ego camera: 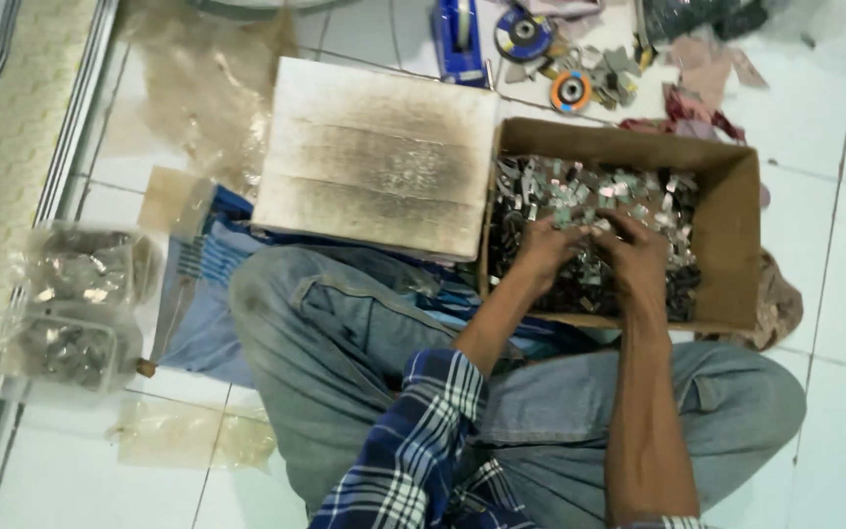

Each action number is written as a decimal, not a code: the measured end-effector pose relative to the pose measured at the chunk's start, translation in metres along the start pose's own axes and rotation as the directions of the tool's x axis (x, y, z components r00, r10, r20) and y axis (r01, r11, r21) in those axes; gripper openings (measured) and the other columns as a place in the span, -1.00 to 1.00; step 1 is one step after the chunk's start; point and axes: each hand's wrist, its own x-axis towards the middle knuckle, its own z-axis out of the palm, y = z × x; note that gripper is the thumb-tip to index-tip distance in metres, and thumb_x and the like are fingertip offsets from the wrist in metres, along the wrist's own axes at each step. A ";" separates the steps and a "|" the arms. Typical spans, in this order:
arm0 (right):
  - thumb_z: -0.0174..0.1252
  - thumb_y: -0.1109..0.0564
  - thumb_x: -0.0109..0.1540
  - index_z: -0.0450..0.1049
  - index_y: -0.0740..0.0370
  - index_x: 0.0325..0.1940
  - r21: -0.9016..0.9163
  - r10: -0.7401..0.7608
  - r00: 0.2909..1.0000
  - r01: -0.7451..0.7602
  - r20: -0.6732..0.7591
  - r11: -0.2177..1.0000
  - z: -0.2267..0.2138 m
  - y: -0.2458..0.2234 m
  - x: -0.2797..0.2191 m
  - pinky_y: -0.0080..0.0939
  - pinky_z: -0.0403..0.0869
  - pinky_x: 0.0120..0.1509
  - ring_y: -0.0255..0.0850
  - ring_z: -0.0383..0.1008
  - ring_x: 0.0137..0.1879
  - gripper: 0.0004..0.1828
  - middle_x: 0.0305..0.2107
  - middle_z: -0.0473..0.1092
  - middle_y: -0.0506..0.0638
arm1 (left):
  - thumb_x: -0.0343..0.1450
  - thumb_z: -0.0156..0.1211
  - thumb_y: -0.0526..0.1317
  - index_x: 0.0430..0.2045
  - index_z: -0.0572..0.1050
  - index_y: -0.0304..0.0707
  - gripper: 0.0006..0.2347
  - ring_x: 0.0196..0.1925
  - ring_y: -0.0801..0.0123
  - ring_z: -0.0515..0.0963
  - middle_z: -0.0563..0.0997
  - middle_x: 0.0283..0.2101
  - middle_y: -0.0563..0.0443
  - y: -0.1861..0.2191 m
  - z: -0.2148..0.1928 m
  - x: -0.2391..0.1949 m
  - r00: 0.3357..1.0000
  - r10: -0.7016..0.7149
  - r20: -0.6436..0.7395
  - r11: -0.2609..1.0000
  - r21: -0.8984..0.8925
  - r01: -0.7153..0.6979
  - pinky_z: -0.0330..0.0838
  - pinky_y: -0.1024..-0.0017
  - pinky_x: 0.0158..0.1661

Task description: A person sits on the floor and sorts small metal components by picking them up from a board and placing them into a cardboard box.

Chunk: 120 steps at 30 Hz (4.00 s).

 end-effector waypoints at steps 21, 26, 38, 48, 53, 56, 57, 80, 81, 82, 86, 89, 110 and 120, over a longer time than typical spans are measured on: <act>0.26 0.24 0.28 0.43 0.43 0.25 -0.370 -0.879 0.451 0.851 0.153 0.372 0.279 -0.070 0.000 0.21 0.38 0.34 0.32 0.42 0.26 -0.54 0.15 0.41 0.39 | 0.30 0.05 -0.44 0.23 0.38 -0.46 -0.50 0.34 -0.32 0.38 0.40 0.26 -0.53 0.234 -0.145 -0.048 0.459 0.824 0.333 0.032 0.781 -0.623 0.21 -0.04 0.38; 0.36 0.18 0.16 0.46 0.30 0.12 -0.507 -0.877 0.480 0.751 -0.021 0.423 0.272 -0.051 0.010 0.12 0.43 0.22 0.19 0.47 0.08 -0.53 -0.06 0.41 0.21 | 0.37 0.04 -0.37 -0.03 0.46 -0.29 -0.72 -0.02 -0.05 0.51 0.46 -0.10 -0.20 0.250 -0.139 -0.073 0.262 0.957 0.127 -0.014 0.919 -0.394 0.38 0.08 0.04; 0.34 0.00 0.19 0.55 -0.01 0.00 -0.522 -0.787 0.602 0.718 0.134 0.460 0.274 -0.072 -0.001 0.02 0.47 -0.01 0.07 0.51 -0.08 -0.69 -0.19 0.43 -0.03 | 0.30 0.14 -0.25 -0.61 0.48 -0.06 -0.94 -0.49 0.21 0.55 0.45 -0.64 0.16 0.259 -0.126 -0.086 0.247 0.928 0.280 -0.172 0.908 -0.383 0.32 0.29 -0.21; 0.24 -0.04 0.19 0.52 -0.06 -0.18 -0.569 -0.785 0.594 0.711 0.173 0.412 0.276 -0.062 -0.010 -0.05 0.37 0.03 -0.09 0.50 -0.14 -0.85 -0.31 0.42 -0.12 | 0.32 0.13 -0.18 -0.68 0.47 -0.09 -0.86 -0.48 0.05 0.54 0.47 -0.62 0.02 0.243 -0.130 -0.085 0.384 0.828 0.410 -0.269 0.889 -0.369 0.31 0.23 -0.29; 0.09 0.00 0.36 0.52 -0.11 0.04 -0.507 -0.764 0.625 0.715 0.158 0.481 0.274 -0.077 -0.017 -0.07 0.42 0.11 -0.02 0.53 0.01 -0.81 -0.08 0.44 -0.03 | 0.36 0.13 -0.15 -0.49 0.51 -0.06 -0.92 -0.37 0.12 0.58 0.48 -0.51 0.09 0.230 -0.143 -0.069 0.364 0.818 0.446 -0.330 0.882 -0.337 0.35 0.25 -0.22; 0.01 0.13 0.42 0.45 0.03 0.24 -0.380 -0.774 0.623 0.746 0.111 0.547 0.272 -0.086 -0.028 0.07 0.48 0.21 0.16 0.50 0.15 -0.70 0.09 0.40 0.17 | 0.38 0.13 -0.16 -0.43 0.51 -0.10 -0.91 -0.34 0.10 0.59 0.47 -0.48 0.07 0.228 -0.146 -0.069 0.336 0.829 0.447 -0.333 0.877 -0.345 0.37 0.24 -0.21; -0.02 0.19 0.44 0.40 0.13 0.31 -0.301 -0.787 0.613 0.765 0.071 0.569 0.272 -0.089 -0.031 0.15 0.51 0.25 0.26 0.47 0.21 -0.66 0.16 0.36 0.26 | 0.39 0.13 -0.18 -0.41 0.51 -0.14 -0.92 -0.34 0.09 0.59 0.47 -0.47 0.06 0.228 -0.145 -0.070 0.327 0.838 0.437 -0.319 0.878 -0.356 0.38 0.24 -0.21; 0.11 0.24 0.27 0.50 0.32 -0.19 -0.790 -0.307 0.833 0.542 0.461 0.285 -0.013 0.192 0.081 0.02 0.51 0.03 0.13 0.51 -0.01 -0.90 -0.26 0.48 0.26 | 0.19 0.39 -0.18 0.11 0.48 -0.17 -0.46 0.35 -0.13 0.38 0.45 0.27 -0.17 0.006 -0.020 -0.006 0.763 -0.203 0.613 -0.615 0.527 -0.587 0.18 -0.17 0.32; 0.05 0.29 0.32 0.48 0.34 -0.34 -0.705 -0.621 0.614 0.696 0.488 0.134 -0.016 0.214 0.084 -0.04 0.41 0.05 0.12 0.46 -0.13 -0.84 -0.40 0.41 0.29 | 0.18 0.43 -0.14 0.15 0.46 -0.14 -0.42 0.42 -0.14 0.30 0.37 0.37 -0.15 0.001 -0.027 -0.006 0.785 -0.243 0.570 -0.626 0.526 -0.576 0.08 -0.23 0.37; 0.05 0.29 0.32 0.48 0.34 -0.34 -0.701 -0.620 0.615 0.698 0.486 0.143 -0.014 0.197 0.077 -0.04 0.41 0.05 0.12 0.46 -0.13 -0.84 -0.40 0.41 0.29 | 0.18 0.43 -0.14 0.15 0.46 -0.14 -0.42 0.42 -0.14 0.30 0.37 0.37 -0.15 0.015 -0.017 -0.021 0.789 -0.248 0.563 -0.629 0.526 -0.573 0.08 -0.23 0.37; 0.24 0.12 0.18 0.53 0.46 -0.04 -0.780 -0.018 0.894 0.400 0.448 0.482 0.001 0.141 0.052 0.20 0.56 0.13 0.29 0.52 0.12 -0.63 -0.09 0.51 0.40 | 0.33 0.21 -0.22 0.03 0.56 -0.06 -0.66 0.34 -0.11 0.41 0.42 0.30 -0.12 0.052 -0.013 -0.052 0.840 -0.202 0.503 -0.623 0.596 -0.507 0.17 -0.17 0.31; 0.12 0.24 0.26 0.50 0.49 -0.09 -0.795 0.234 0.861 0.269 0.451 0.543 0.013 0.099 0.046 0.02 0.49 -0.03 0.11 0.41 -0.09 -0.77 -0.19 0.44 0.29 | 0.39 0.13 -0.19 0.08 0.53 0.00 -0.66 0.37 -0.09 0.38 0.40 0.33 -0.16 0.051 -0.038 -0.050 0.869 -0.178 0.462 -0.643 0.614 -0.458 0.19 -0.17 0.28; 0.04 0.35 0.24 0.45 0.61 0.15 -0.684 -0.118 0.872 0.450 0.475 0.575 0.036 0.043 0.013 0.42 0.53 0.04 0.53 0.46 0.06 -0.59 -0.06 0.41 0.67 | 0.19 0.34 -0.19 -0.25 0.66 -0.15 -0.72 -0.17 -0.14 0.69 0.58 -0.18 -0.27 0.045 -0.054 -0.039 0.938 0.043 0.345 -0.274 0.907 -0.321 0.64 0.06 -0.21; -0.13 0.23 0.38 0.35 0.69 0.19 -0.781 0.068 0.946 0.220 0.317 0.585 0.057 0.060 0.013 0.26 0.49 0.31 0.40 0.45 0.17 -0.57 -0.03 0.44 0.59 | 0.21 0.16 -0.47 -0.14 0.56 -0.47 -0.68 -0.12 -0.40 0.64 0.58 -0.23 -0.53 0.082 -0.022 -0.075 0.943 0.073 0.325 0.024 0.945 -0.327 0.62 -0.03 -0.15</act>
